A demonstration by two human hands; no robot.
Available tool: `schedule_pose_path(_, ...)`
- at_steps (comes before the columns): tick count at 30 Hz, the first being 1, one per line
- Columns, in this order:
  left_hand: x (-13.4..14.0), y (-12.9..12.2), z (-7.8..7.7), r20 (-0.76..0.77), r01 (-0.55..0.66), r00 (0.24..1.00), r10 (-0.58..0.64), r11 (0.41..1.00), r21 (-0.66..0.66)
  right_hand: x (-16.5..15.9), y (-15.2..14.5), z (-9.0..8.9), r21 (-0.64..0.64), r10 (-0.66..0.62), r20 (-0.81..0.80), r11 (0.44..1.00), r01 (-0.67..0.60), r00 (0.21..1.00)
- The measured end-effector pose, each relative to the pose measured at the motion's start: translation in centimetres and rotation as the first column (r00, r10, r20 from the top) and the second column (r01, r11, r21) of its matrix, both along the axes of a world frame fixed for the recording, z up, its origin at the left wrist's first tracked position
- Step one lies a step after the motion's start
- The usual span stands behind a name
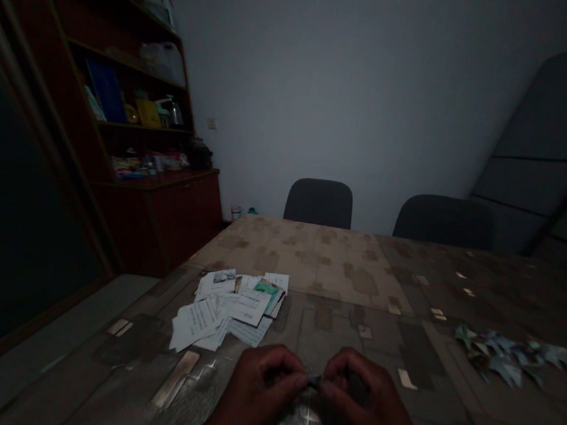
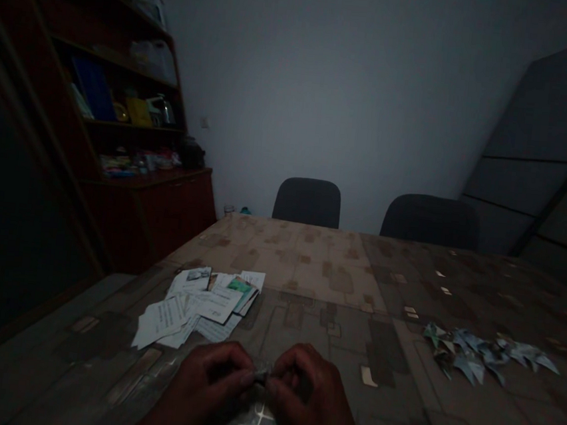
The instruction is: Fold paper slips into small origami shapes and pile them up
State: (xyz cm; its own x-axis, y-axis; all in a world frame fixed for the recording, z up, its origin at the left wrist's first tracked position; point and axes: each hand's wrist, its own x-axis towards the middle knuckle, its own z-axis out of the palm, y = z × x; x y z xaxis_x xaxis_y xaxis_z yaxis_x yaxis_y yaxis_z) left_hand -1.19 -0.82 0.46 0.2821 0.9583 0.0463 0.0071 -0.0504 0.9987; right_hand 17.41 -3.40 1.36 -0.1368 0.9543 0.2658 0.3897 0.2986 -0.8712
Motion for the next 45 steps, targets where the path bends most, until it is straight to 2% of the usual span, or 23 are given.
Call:
schedule_pose_path(3, 0.9, 0.2, -0.1, 0.117, -0.015, 0.993, 0.025, 0.997, -0.082, 0.5, 0.1, 0.1, 0.251, -0.054, 0.144, 0.968, 0.016, 0.988)
schedule_pose_path(4, 1.4, 0.2, -0.2, 0.173, -0.013, 0.984, 0.037, 0.99, -0.139, 0.6, 0.1, 0.1, 0.367, -0.1, 0.193, 0.93, 0.023, 0.976)
schedule_pose_path(6, 2.1, 0.1, -0.4, 0.235, 0.019, 0.971, 0.035, 0.974, -0.224, 0.9, 0.1, 0.2, 0.579, -0.192, 0.282, 0.816, -0.007, 0.94)
schedule_pose_path(8, 2.4, -0.1, -0.4, 0.248, 0.077, 0.969, -0.015, 0.967, -0.242, 1.1, -0.1, 0.2, 0.696, -0.235, 0.36, 0.712, -0.092, 0.903)
schedule_pose_path(9, 2.4, -0.2, -0.3, 0.253, 0.099, 0.967, -0.038, 0.967, -0.233, 1.1, -0.1, 0.1, 0.714, -0.237, 0.399, 0.687, -0.138, 0.886)
schedule_pose_path(11, 2.2, -0.4, -0.2, 0.262, 0.115, 0.963, -0.056, 0.97, -0.213, 1.1, -0.3, 0.0, 0.713, -0.22, 0.45, 0.672, -0.2, 0.866)
schedule_pose_path(15, 1.6, -0.5, -0.3, 0.248, 0.1, 0.968, -0.043, 0.97, -0.221, 1.1, -0.3, -0.5, 0.674, -0.189, 0.473, 0.707, -0.215, 0.86)
schedule_pose_path(17, 1.5, -0.4, -0.5, 0.252, 0.081, 0.968, -0.015, 0.963, -0.256, 1.1, -0.2, -0.9, 0.677, -0.196, 0.482, 0.702, -0.221, 0.854)
schedule_pose_path(20, 1.4, -0.2, -0.6, 0.259, 0.044, 0.965, 0.04, 0.95, -0.309, 1.3, 0.1, -1.4, 0.722, -0.254, 0.465, 0.663, -0.197, 0.848)
schedule_pose_path(24, 1.5, -0.1, -0.5, 0.264, 0.031, 0.963, 0.059, 0.946, -0.323, 1.3, 0.1, -1.2, 0.771, -0.354, 0.4, 0.628, -0.102, 0.845)
schedule_pose_path(26, 1.5, -0.1, -0.4, 0.261, 0.016, 0.963, 0.069, 0.95, -0.312, 1.4, 0.0, -0.9, 0.739, -0.327, 0.382, 0.67, -0.074, 0.864)
schedule_pose_path(28, 1.5, -0.2, -0.3, 0.251, -0.005, 0.965, 0.078, 0.96, -0.279, 1.4, -0.1, -0.5, 0.647, -0.245, 0.358, 0.76, -0.05, 0.901)
schedule_pose_path(31, 1.3, -0.3, -0.3, 0.213, -0.004, 0.976, 0.042, 0.984, -0.179, 1.4, 0.0, -0.4, 0.428, -0.153, 0.245, 0.903, 0.035, 0.958)
schedule_pose_path(33, 1.2, -0.3, -0.5, 0.175, 0.006, 0.984, 0.014, 0.994, -0.111, 1.2, 0.1, -0.6, 0.218, -0.135, 0.151, 0.971, 0.101, 0.979)
schedule_pose_path(35, 1.2, -0.3, -0.6, 0.161, 0.006, 0.987, 0.01, 0.995, -0.099, 0.9, 0.3, -0.9, 0.015, -0.133, 0.071, 0.991, 0.133, 0.989)
schedule_pose_path(38, 1.3, -0.2, -0.9, 0.15, -0.033, 0.987, 0.058, 0.986, -0.164, 0.4, 0.3, -1.2, -0.146, -0.135, -0.062, 0.981, 0.125, 0.989)
schedule_pose_path(41, 1.4, -0.2, -1.2, 0.161, -0.049, 0.983, 0.083, 0.978, -0.201, 0.2, 0.1, -1.4, -0.205, -0.145, -0.176, 0.973, 0.108, 0.974)
schedule_pose_path(45, 1.4, -0.2, -1.6, 0.088, 0.021, 0.996, -0.009, 0.991, -0.131, 0.4, 0.2, -1.5, -0.187, -0.158, -0.181, 0.974, 0.124, 0.971)
